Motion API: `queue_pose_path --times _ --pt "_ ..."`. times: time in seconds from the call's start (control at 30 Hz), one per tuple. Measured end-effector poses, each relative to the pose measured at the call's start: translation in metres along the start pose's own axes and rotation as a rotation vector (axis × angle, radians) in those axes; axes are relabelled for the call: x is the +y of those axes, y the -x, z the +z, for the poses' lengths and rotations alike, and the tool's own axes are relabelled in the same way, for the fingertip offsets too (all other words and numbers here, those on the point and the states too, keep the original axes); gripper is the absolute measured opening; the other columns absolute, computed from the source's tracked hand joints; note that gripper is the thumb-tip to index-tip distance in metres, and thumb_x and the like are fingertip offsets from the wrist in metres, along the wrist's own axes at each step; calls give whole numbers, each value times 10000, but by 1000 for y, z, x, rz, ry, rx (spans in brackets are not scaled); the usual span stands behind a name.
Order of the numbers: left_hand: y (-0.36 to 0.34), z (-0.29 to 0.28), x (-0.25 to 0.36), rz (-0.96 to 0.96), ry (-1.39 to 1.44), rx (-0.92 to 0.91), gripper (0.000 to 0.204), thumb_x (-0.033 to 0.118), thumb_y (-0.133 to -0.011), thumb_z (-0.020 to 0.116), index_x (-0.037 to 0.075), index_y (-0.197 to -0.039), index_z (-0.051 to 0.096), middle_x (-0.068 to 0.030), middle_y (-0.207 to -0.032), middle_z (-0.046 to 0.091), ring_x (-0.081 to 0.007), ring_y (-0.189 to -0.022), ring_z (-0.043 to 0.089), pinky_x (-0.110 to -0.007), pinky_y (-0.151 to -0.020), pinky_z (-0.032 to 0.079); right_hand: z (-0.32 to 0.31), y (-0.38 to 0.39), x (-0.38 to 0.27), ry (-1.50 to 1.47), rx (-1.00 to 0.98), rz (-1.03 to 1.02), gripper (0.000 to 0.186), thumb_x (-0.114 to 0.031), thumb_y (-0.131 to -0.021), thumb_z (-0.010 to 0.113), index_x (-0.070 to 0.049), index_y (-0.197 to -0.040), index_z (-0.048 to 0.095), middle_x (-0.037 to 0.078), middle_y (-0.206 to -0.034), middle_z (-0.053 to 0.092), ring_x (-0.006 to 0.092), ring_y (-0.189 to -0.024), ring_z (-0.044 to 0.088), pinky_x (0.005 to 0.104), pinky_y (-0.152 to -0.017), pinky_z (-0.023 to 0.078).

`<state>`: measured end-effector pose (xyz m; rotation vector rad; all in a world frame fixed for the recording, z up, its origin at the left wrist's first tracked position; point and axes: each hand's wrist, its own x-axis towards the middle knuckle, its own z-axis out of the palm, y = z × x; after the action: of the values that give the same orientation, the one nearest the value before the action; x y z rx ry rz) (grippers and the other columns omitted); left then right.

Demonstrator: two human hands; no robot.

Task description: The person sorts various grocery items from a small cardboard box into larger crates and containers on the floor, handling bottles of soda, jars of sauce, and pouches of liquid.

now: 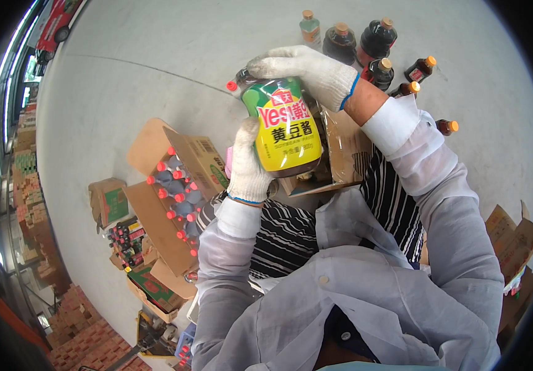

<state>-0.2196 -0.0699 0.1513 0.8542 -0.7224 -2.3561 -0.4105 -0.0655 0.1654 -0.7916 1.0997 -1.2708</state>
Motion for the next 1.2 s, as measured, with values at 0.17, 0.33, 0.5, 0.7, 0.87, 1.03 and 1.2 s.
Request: queue_pose_path --times 0.17,0.33,0.5,0.7,0.87,1.03,1.2 --pt "3 -14 6 -226 482 -247 700 456 -783 610 -5 -1294 488 -203 -1218 586 -367 -1059 597 -511 -903 501 -8 -6 9 -34 -216 -280 355 -199 -898 600 -22 -1205 589 98 -1132 640 153 -1023 619 288 -901 500" --pt "-3 -18 4 -96 197 46 641 494 -792 637 37 -1232 547 -165 -1151 628 -338 -981 628 -479 -846 531 -1 -2 11 -251 -254 -240 445 -189 -894 618 26 -1269 514 132 -1161 631 166 -1018 635 284 -883 523" --pt "-5 -18 4 -117 174 -55 631 491 -812 634 42 -1244 536 -171 -1156 625 -335 -995 628 -477 -854 533 11 6 1 -290 -115 -93 358 -230 -857 681 10 -1119 635 109 -1053 678 164 -949 651 284 -871 518" --pt "-3 -11 -3 -50 73 48 672 551 -852 587 50 -1291 494 -169 -1167 619 -326 -1006 632 -477 -865 535 15 6 3 -175 -30 -84 387 -264 -843 704 6 -1113 643 95 -1008 690 153 -879 666 262 -790 545" --pt "-3 -14 -3 -24 121 -30 479 373 -928 539 51 -1279 485 -154 -1209 600 -298 -1061 615 -456 -909 520 15 6 3 -161 -27 -90 453 -282 -834 714 19 -1157 612 109 -1034 680 158 -896 664 264 -800 544" --pt "-3 0 -5 31 -1 65 595 510 -874 565 51 -1250 522 -154 -1142 634 -309 -986 644 -466 -852 544 14 5 9 -226 -88 -127 606 -308 -843 704 39 -1294 495 151 -1175 618 179 -1015 631 282 -874 520" --pt "-3 0 1 -3 105 92 558 485 -879 552 54 -1232 534 -152 -1134 638 -309 -972 648 -456 -840 549 16 4 13 -272 -72 -128 698 -384 -851 692 12 -1361 427 164 -1322 510 197 -1171 542 305 -961 469"
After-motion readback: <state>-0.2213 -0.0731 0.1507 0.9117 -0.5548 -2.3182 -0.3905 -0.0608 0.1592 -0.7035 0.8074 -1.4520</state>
